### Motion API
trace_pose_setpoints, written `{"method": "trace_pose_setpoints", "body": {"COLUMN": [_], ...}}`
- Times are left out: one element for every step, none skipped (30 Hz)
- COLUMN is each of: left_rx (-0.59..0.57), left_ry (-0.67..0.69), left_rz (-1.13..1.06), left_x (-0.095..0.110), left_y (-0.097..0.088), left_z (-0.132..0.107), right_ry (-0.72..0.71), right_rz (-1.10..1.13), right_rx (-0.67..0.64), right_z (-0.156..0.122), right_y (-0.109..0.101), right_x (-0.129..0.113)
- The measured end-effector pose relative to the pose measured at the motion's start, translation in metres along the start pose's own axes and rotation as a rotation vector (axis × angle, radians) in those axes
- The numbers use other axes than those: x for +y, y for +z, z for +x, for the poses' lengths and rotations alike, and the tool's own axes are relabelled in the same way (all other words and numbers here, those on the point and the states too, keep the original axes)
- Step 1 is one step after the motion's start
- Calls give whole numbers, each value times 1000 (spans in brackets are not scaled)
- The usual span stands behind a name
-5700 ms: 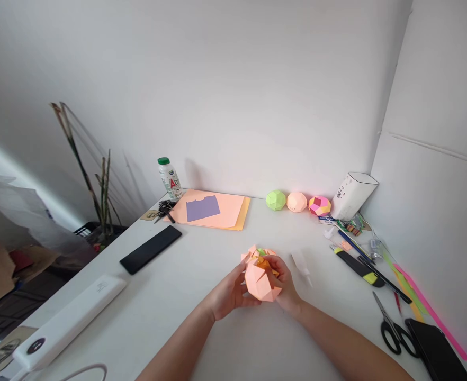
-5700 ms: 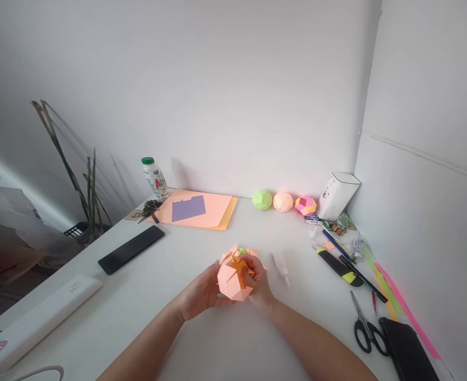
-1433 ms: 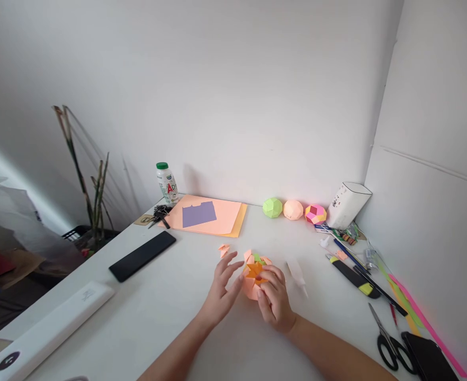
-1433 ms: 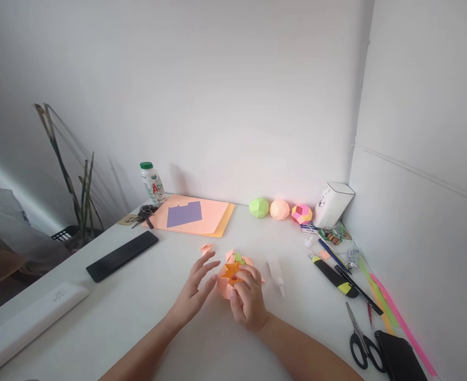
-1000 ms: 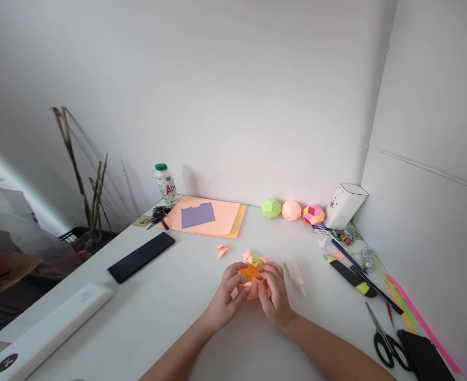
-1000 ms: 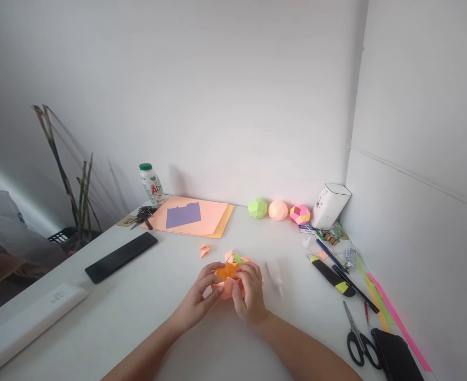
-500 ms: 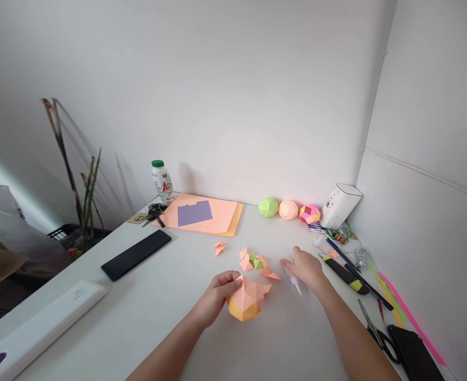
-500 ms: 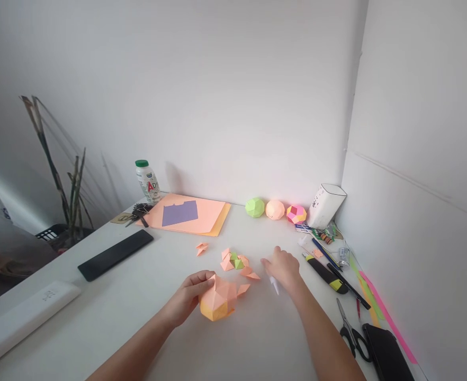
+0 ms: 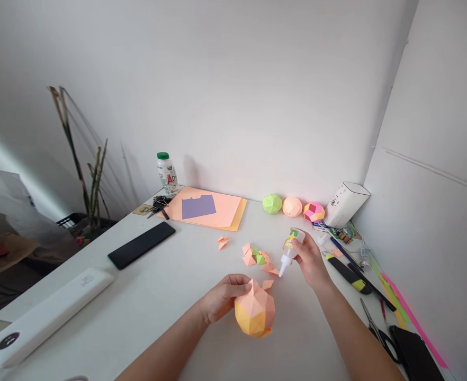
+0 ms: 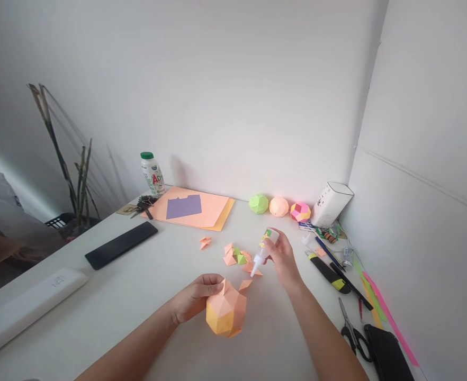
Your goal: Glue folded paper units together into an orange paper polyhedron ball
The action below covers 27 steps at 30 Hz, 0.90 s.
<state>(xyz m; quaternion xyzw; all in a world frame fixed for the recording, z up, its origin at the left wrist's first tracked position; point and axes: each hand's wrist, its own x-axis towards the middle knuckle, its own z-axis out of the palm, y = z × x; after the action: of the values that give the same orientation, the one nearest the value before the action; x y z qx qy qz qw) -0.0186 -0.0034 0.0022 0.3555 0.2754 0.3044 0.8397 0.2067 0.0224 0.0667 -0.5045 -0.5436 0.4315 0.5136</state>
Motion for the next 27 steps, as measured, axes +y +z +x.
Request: {"method": "trace_pose_setpoints", "body": {"left_rx": [-5,-13,-21,-29,-35,-37,-36,-32,-27,-23,-21,-20,-19,-20,-22,-24,-26,-29,-31,-34,-34,-34,-33,-32,-30,-29,-28], "left_ry": [-5,-10,-14,-19,-23,-27,-30,-32,-34,-35,-35,-34,-34,-31,-28,-25,-23,-22,-19,-18,-16,-16,-16,-17,-20,-22,-23], "left_rz": [-9,-15,-19,-22,-25,-30,-37,-41,-44,-46,-45,-43,-41,-38,-35,-32,-30,-29,-29,-28,-28,-27,-26,-25,-23,-21,-20], "left_x": [0,-1,-1,-1,-1,-1,-1,-2,-2,-2,-3,-3,-3,-3,-3,-4,-4,-4,-4,-4,-4,-4,-4,-4,-4,-4,-3], "left_y": [1,1,2,3,3,4,4,4,4,4,3,3,3,3,2,2,3,3,2,2,2,2,2,2,3,3,3], "left_z": [0,0,0,0,0,0,0,0,0,1,1,1,1,2,1,1,1,1,1,1,1,1,1,1,1,1,1], "right_ry": [-28,-46,-51,-52,-52,-51,-50,-51,-56,-61,-66,-70,-73,-72,-70,-69,-70,-75,-83,-91,-98,-104,-107,-108,-109,-113,-119], "right_rz": [106,173,199,211,222,233,246,255,257,247,229,209,191,176,165,157,153,148,141,129,114,98,84,74,67,64,61], "right_rx": [-8,-22,-44,-69,-99,-128,-154,-177,-194,-205,-213,-220,-225,-229,-230,-229,-227,-225,-221,-218,-216,-215,-215,-216,-219,-224,-229], "right_z": [-6,-12,-18,-23,-27,-30,-33,-35,-37,-38,-39,-40,-41,-41,-42,-42,-43,-43,-44,-44,-45,-45,-46,-47,-47,-48,-48], "right_y": [6,11,16,20,23,26,28,29,30,31,31,31,32,32,32,32,33,33,33,33,33,33,34,34,34,34,34], "right_x": [-3,-6,-8,-9,-9,-10,-9,-9,-8,-7,-6,-5,-4,-4,-4,-4,-5,-5,-6,-8,-9,-10,-11,-12,-12,-13,-13]}}
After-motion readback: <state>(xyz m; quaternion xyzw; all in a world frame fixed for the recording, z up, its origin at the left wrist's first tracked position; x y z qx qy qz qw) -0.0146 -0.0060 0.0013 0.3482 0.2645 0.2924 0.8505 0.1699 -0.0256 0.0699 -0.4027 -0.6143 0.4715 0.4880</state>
